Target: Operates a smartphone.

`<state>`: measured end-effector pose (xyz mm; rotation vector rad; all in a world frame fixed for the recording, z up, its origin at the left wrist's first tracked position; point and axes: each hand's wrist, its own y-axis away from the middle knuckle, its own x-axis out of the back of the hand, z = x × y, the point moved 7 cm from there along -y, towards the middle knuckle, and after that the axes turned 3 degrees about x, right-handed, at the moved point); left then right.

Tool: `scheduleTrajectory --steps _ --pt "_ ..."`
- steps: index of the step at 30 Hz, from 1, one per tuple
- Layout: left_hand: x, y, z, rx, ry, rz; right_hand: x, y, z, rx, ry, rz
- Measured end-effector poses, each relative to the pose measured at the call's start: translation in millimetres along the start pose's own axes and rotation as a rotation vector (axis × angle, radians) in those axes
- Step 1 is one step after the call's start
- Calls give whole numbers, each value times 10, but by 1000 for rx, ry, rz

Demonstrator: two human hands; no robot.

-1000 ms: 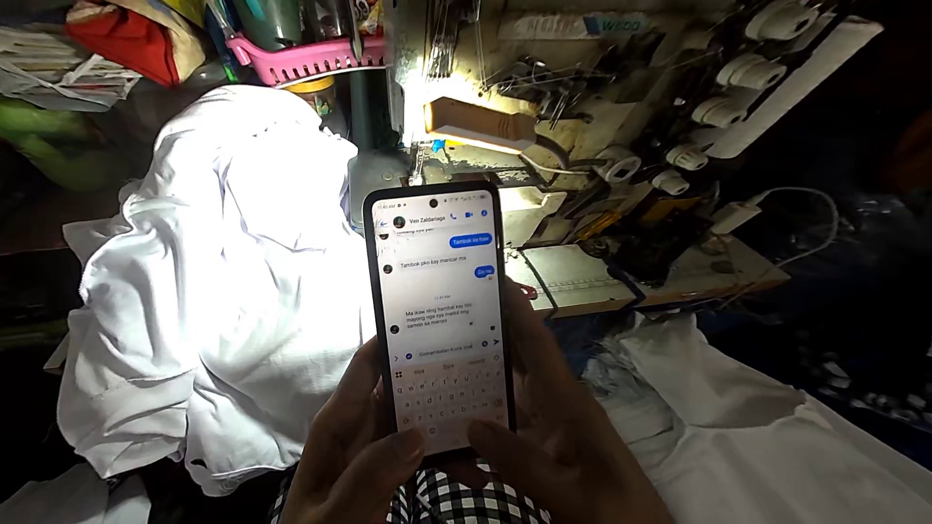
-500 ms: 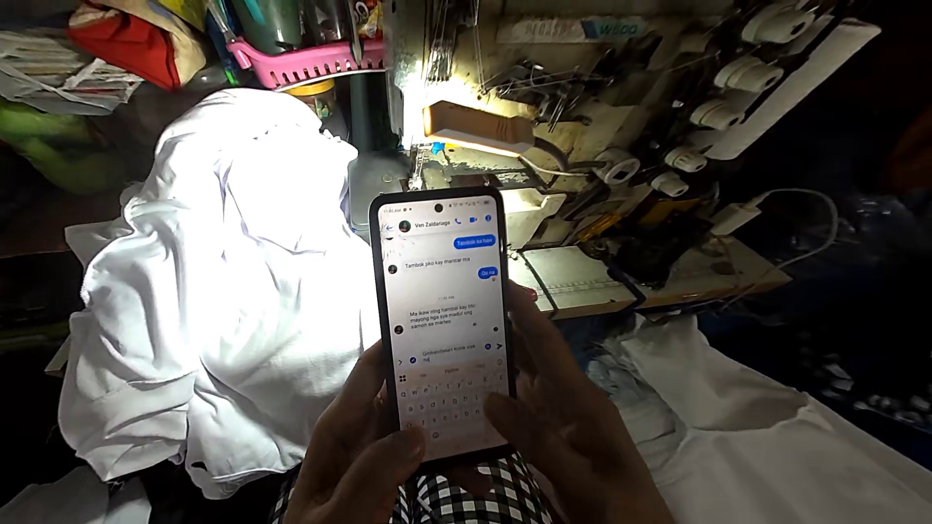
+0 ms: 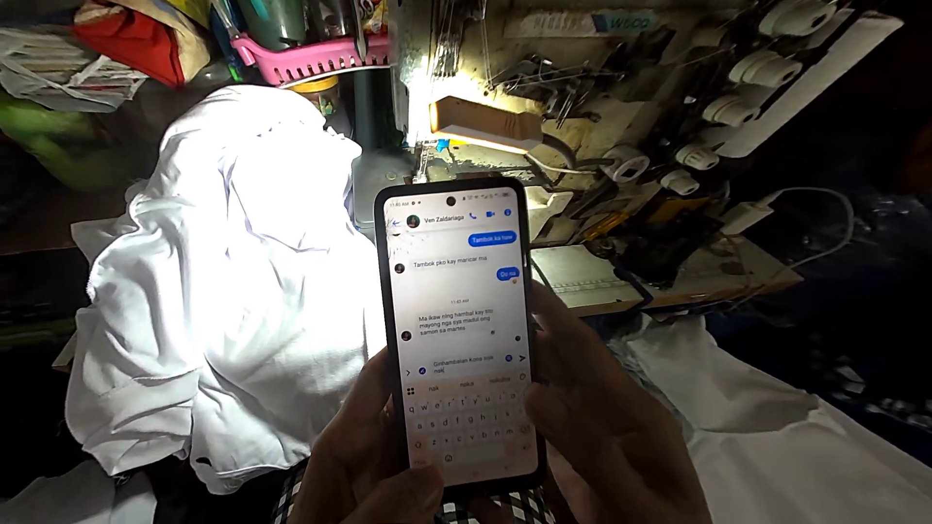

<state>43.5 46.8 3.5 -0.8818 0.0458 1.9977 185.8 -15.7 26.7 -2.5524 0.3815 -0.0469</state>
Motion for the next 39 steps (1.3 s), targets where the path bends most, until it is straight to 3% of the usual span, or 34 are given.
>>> scheduleTrajectory --steps 39 --pt "-63 4 -44 10 -99 33 90 20 -102 28 194 98"
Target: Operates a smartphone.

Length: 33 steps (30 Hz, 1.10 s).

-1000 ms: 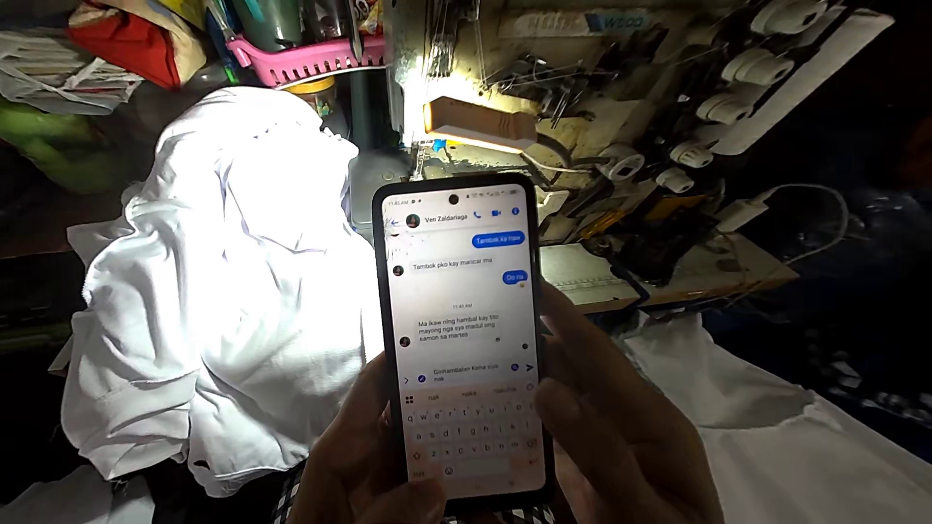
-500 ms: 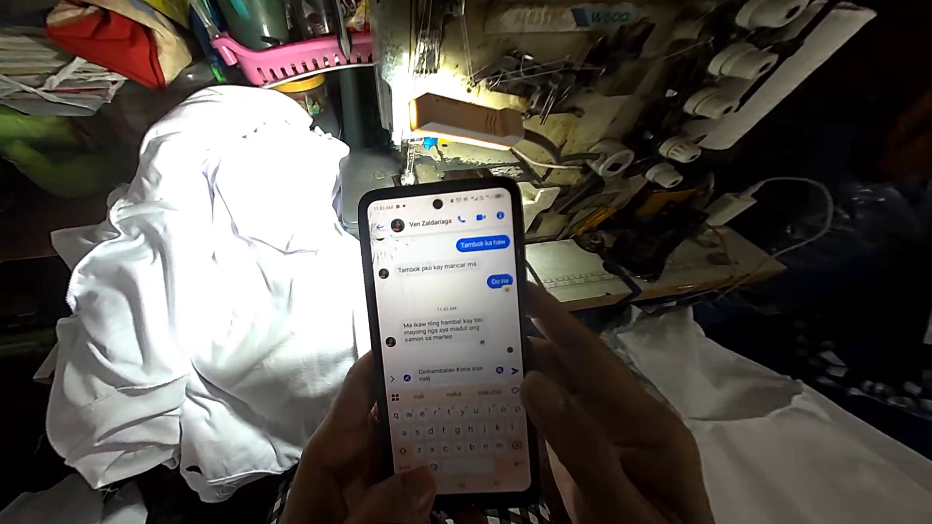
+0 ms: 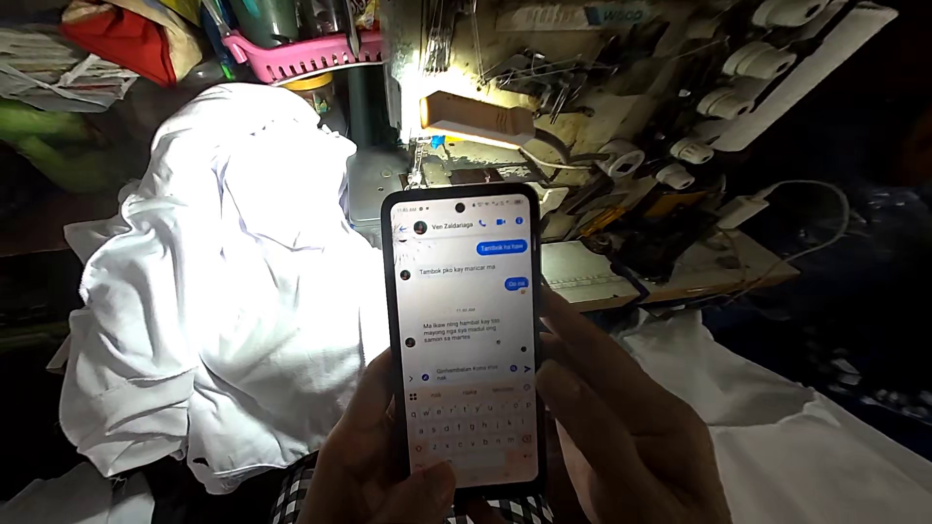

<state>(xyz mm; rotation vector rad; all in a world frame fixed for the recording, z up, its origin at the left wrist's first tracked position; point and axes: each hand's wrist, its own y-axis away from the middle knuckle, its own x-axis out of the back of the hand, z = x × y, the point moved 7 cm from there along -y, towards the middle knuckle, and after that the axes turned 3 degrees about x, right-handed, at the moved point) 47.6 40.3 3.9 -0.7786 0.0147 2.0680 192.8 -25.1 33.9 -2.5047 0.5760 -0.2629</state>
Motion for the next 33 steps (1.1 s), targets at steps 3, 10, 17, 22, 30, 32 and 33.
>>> scheduleTrajectory --steps 3,10,17,22,30,32,33 --pt "-11 -5 -4 -15 13 -27 11 -6 11 1 9 2" --pt "-9 1 1 -9 24 -33 24 -12 -4 10 6 -6" --pt "27 2 -14 -8 30 -21 12 -9 -35 -5 -9 -8" --pt "43 -3 -38 -13 12 -14 8 -8 -24 -11 60 36" --pt "96 -21 -41 -17 -10 44 -17 19 106 -52 -4 -94" --pt "116 -25 -33 -22 -25 64 -50 43 164 -84 21 -181" --pt "134 -29 -28 -29 -26 77 -71 61 194 -107 22 -234"
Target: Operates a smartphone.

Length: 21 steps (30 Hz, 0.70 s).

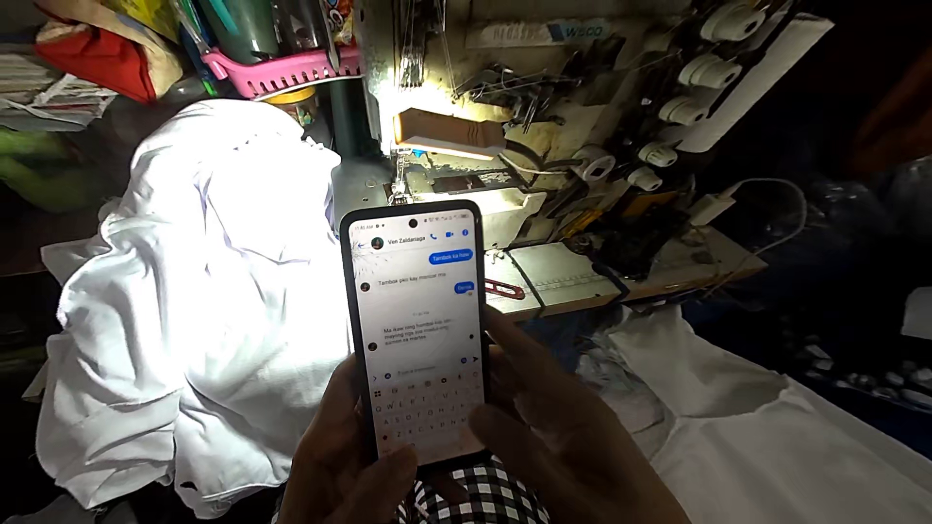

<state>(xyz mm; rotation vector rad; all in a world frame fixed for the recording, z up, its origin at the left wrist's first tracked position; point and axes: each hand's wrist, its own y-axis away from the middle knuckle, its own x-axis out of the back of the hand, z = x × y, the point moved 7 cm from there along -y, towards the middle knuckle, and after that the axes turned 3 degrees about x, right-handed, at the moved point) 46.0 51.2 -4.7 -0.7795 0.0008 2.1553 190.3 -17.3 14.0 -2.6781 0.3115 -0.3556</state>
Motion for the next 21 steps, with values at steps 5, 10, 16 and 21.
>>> scheduleTrajectory --steps 5,10,16,21 --pt "77 -10 -2 3 -12 61 -93 28 81 -39 -49 -184" --pt "60 -17 11 1 -5 43 -95 19 96 -16 -25 -187" --pt "52 -33 1 8 16 34 -81 8 105 -45 -26 -177" --pt "44 -39 9 7 -2 37 -73 -3 96 -41 5 -165"
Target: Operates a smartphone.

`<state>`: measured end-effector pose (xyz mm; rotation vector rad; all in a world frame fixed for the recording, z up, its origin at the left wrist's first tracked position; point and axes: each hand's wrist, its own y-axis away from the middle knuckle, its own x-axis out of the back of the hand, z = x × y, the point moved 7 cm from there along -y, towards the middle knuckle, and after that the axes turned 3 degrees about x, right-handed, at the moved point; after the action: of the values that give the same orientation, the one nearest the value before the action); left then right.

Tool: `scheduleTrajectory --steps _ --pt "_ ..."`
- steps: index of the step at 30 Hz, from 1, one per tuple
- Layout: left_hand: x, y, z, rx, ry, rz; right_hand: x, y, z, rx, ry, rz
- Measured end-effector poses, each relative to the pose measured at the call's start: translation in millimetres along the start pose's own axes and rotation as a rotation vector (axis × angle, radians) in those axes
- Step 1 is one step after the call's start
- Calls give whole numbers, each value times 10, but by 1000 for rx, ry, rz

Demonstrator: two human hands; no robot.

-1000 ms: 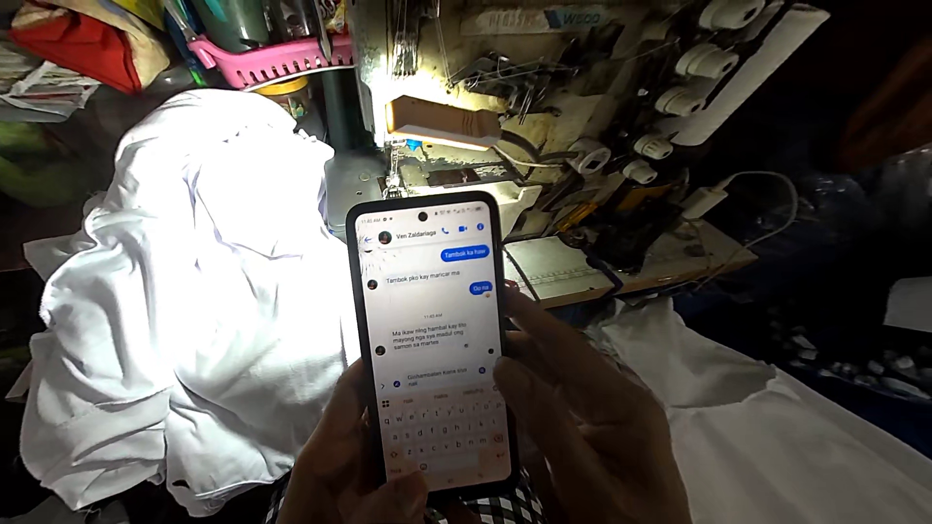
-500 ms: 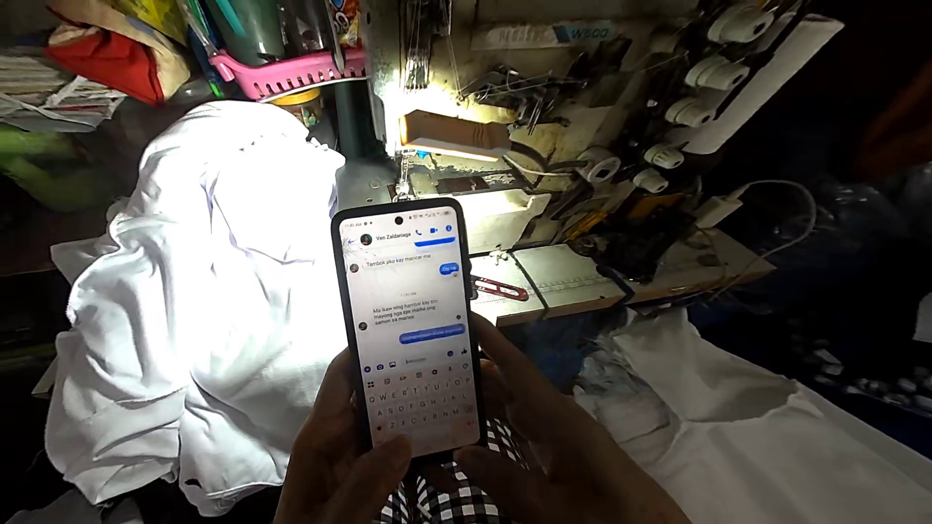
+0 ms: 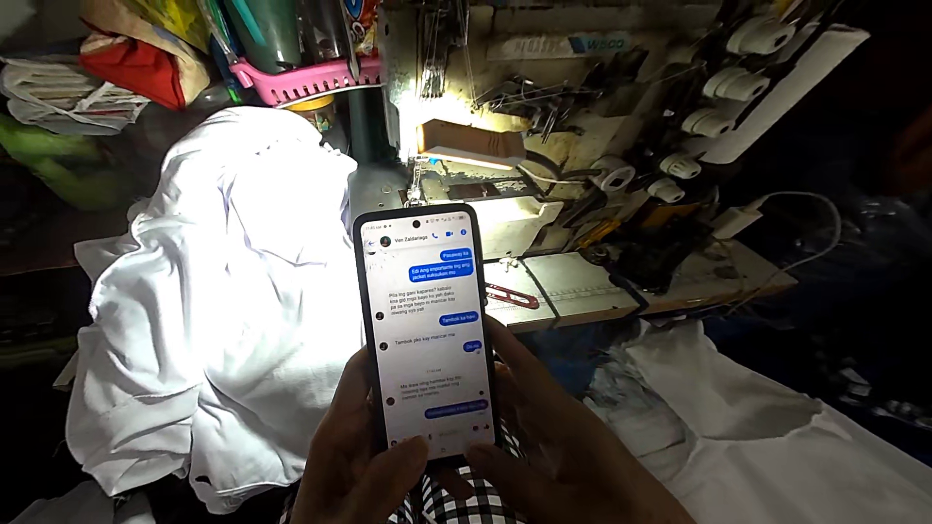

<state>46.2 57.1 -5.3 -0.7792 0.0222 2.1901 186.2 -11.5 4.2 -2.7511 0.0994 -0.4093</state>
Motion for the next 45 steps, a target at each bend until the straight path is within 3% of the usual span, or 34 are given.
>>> scheduleTrajectory --steps 6,20,28,45 --pt "1 2 2 -10 9 15 21 -14 -14 6 -26 1" --pt "-92 30 -68 12 36 -44 169 -112 -116 47 -31 313" --pt "-156 58 -49 14 10 -76 218 -150 -207 106 -45 404" --pt "-221 115 38 -20 -20 -103 206 -142 -384 168 -18 431"
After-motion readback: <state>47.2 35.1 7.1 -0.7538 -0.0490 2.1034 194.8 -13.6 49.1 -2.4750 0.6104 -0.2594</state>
